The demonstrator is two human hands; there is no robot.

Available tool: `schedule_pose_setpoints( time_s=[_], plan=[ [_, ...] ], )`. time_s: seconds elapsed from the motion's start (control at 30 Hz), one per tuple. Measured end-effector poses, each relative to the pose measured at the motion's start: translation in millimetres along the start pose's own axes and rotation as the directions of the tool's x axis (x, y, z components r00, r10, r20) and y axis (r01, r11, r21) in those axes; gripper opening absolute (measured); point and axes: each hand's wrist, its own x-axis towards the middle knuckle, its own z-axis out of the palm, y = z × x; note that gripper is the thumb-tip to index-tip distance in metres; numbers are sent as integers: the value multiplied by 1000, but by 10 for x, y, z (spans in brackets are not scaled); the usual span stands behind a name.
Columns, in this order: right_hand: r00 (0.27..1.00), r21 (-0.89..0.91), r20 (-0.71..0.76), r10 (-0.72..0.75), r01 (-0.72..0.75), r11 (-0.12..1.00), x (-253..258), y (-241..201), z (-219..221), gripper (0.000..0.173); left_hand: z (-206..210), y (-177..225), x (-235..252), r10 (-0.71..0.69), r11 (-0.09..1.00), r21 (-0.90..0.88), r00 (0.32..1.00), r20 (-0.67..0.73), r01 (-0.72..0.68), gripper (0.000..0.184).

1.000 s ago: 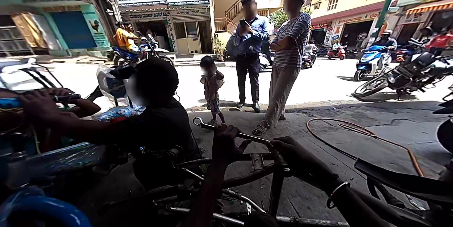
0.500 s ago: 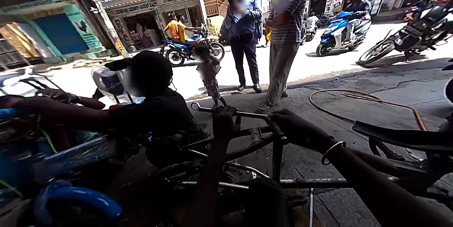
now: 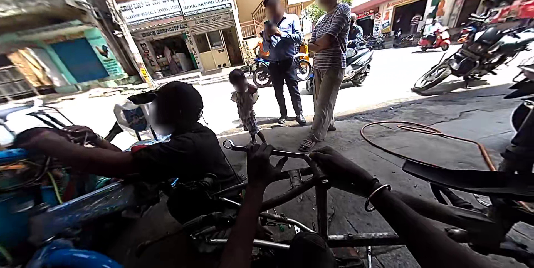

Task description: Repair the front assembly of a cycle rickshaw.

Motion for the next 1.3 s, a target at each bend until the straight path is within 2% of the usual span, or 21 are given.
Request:
schedule_pose_setpoints(
  time_s=[0.13,0.33,0.47,0.53,0.6,0.63,0.7,0.77,0.87,0.97,1.03,1.1,1.13,1.17,1.2,1.23,1.27,1.3],
  plan=[
    [999,91,9,52,-53,994,19,32,30,42,-13,3,-15,8,1000,10,1000,5,-8,50],
    [999,-28,2,43,-43,999,63,38,-24,44,-9,17,20,20,998,64,1000,8,-21,55],
    [999,-41,-4,33,-33,999,56,52,-13,43,-59,-20,79,52,990,121,988,142,-70,62],
    [1000,-34,-4,31,-31,999,61,53,-14,42,-148,-71,195,95,988,92,957,273,-124,59],
    [999,-18,0,42,-42,999,92,81,-15,39,-282,-109,351,126,989,16,880,457,-150,54],
    [999,-18,-1,50,-50,999,90,75,-11,38,-318,-132,412,153,984,6,854,496,-180,51],
    [998,-8,-11,56,-56,998,51,46,23,37,-366,-151,479,198,966,52,857,476,-252,32],
    [999,-12,-24,41,-42,999,47,-4,25,38,-415,-148,618,213,945,148,894,393,-291,24],
    [997,-42,-79,24,-27,999,32,-27,3,43,-607,48,886,51,946,258,873,486,-199,27],
    [979,-82,-173,-107,94,992,-119,-55,-7,43,-939,294,1103,-198,949,314,830,522,29,31],
    [920,-102,-299,-254,234,967,-159,26,16,45,-1201,416,1170,-292,950,252,805,517,182,31],
    [817,21,-547,-183,231,973,-143,4,51,42,-1388,500,1090,-251,958,13,819,516,286,37],
    [769,47,-630,-107,175,983,-254,-158,40,40,-1437,566,952,-196,924,-195,844,499,330,35],
    [758,87,-652,9,63,994,-463,-450,9,37,-1477,673,768,-157,830,-403,855,495,386,32],
    [788,143,-607,100,-16,990,-706,-744,-16,34,-1504,816,546,-129,678,-584,854,503,447,32],
    [792,115,-610,4,83,990,-835,-741,53,31,-1521,986,305,-107,485,-720,850,515,497,34],
    [680,28,-676,-283,408,913,-792,-412,219,27,-1504,1136,54,-84,300,-802,852,516,516,35],
    [679,112,-625,-384,565,817,-886,-259,346,27,-1467,1306,-206,-68,159,-852,867,494,498,35]
  ],
)
